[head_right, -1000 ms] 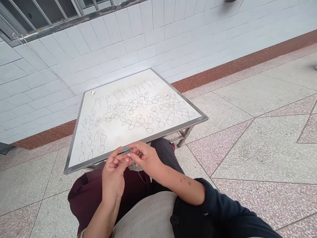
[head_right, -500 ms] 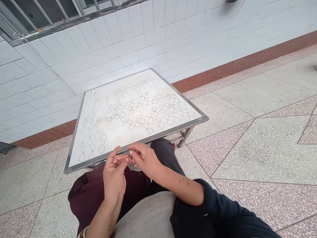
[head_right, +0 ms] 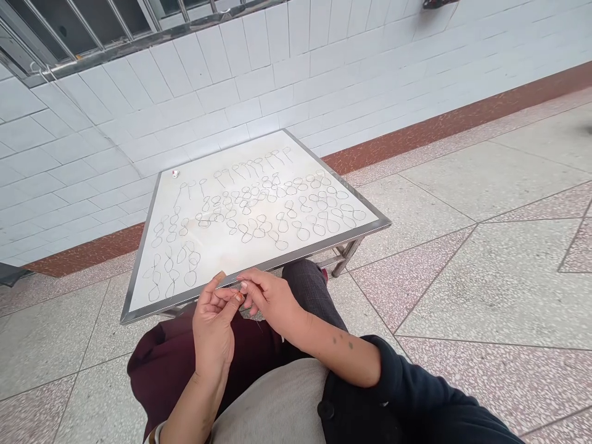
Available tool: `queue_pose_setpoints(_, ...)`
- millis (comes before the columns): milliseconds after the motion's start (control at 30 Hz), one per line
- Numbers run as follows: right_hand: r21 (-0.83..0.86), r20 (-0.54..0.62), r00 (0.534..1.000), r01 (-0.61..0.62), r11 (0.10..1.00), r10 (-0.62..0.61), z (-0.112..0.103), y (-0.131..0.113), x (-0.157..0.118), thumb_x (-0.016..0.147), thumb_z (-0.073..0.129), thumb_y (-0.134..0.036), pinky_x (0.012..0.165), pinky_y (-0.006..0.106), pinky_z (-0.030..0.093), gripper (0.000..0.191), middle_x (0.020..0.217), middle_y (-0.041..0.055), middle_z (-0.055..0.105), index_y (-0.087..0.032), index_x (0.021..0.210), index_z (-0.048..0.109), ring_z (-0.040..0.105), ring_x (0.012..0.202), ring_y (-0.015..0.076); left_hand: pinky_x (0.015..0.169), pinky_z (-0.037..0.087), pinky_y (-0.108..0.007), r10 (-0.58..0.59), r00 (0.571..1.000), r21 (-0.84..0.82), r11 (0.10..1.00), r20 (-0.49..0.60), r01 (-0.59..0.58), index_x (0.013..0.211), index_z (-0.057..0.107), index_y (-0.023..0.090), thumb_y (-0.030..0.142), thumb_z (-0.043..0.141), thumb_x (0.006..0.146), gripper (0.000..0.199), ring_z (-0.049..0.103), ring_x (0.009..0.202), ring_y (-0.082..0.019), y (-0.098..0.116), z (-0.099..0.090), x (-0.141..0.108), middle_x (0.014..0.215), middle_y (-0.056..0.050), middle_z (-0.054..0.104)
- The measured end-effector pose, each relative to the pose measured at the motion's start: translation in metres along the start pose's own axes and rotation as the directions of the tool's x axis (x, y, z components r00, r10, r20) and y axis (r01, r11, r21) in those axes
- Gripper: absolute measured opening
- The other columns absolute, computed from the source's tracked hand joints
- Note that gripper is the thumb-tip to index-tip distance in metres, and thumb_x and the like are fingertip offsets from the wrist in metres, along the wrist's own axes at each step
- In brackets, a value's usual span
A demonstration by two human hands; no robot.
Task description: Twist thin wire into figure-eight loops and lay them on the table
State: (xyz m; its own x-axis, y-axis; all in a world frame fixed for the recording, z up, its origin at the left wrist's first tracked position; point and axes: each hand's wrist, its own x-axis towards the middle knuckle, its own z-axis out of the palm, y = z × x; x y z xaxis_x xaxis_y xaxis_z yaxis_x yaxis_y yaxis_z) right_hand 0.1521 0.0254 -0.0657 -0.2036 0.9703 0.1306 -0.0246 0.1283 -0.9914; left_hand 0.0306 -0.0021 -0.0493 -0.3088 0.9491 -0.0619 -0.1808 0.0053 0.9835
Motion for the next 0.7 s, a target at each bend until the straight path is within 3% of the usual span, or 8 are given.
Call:
queue_pose_setpoints(200,-0.035,-0.026,0.999,0.032,0.999,-0.033,0.0026,-0.0014,0.0007,0.090,0.051,-0.027,0.051,0.020,0.058,0.022,0.091,0.0015,0.065,-0.024,0.105,0.065,0.063,0.065,0.0100,0.087,0.047,-0.031,-0.022,1.000,-0.068,0.997,-0.004,0.022,0.122,0.055,0.021,0.022,0.073,0.074,0.052,0.060,0.080,-0.012,-0.0025,-0.0008,0.0009,0.082,0.000,0.064)
queue_pose_setpoints(500,-0.041,-0.025,1.000,0.005,0.999,-0.007,0.0049,0.0025,0.0021,0.089,0.051,-0.026,0.052,0.021,0.058,0.023,0.086,0.0005,0.065,-0.024,0.109,0.063,0.064,0.065,0.0111,0.085,0.047,-0.032,-0.036,0.998,-0.082,0.996,-0.047,0.032,0.122,0.054,0.019,0.022,0.075,0.073,0.054,0.060,0.077,-0.012,-0.0057,0.0013,0.0038,0.084,-0.001,0.063)
queue_pose_setpoints(600,-0.132,-0.010,0.999,0.043,0.990,-0.045,0.0038,0.0048,0.0029,0.091,0.049,-0.027,0.050,0.021,0.056,0.023,0.092,0.0018,0.066,-0.024,0.109,0.063,0.064,0.065,0.0105,0.081,0.049,-0.029,-0.022,0.997,-0.078,0.997,-0.078,0.016,0.119,0.055,0.019,0.020,0.076,0.070,0.053,0.059,0.074,-0.010,-0.0067,0.0026,0.0054,0.080,0.001,0.062)
queue_pose_setpoints(700,-0.325,0.004,0.991,0.130,0.937,-0.136,0.0004,0.0033,0.0072,0.093,0.049,-0.029,0.055,0.023,0.053,0.021,0.092,0.0030,0.066,-0.023,0.105,0.065,0.063,0.065,0.0112,0.081,0.049,-0.029,-0.013,0.998,-0.062,0.998,-0.060,0.009,0.119,0.055,0.020,0.017,0.075,0.070,0.053,0.058,0.074,-0.010,-0.0075,0.0025,0.0071,0.076,0.003,0.059)
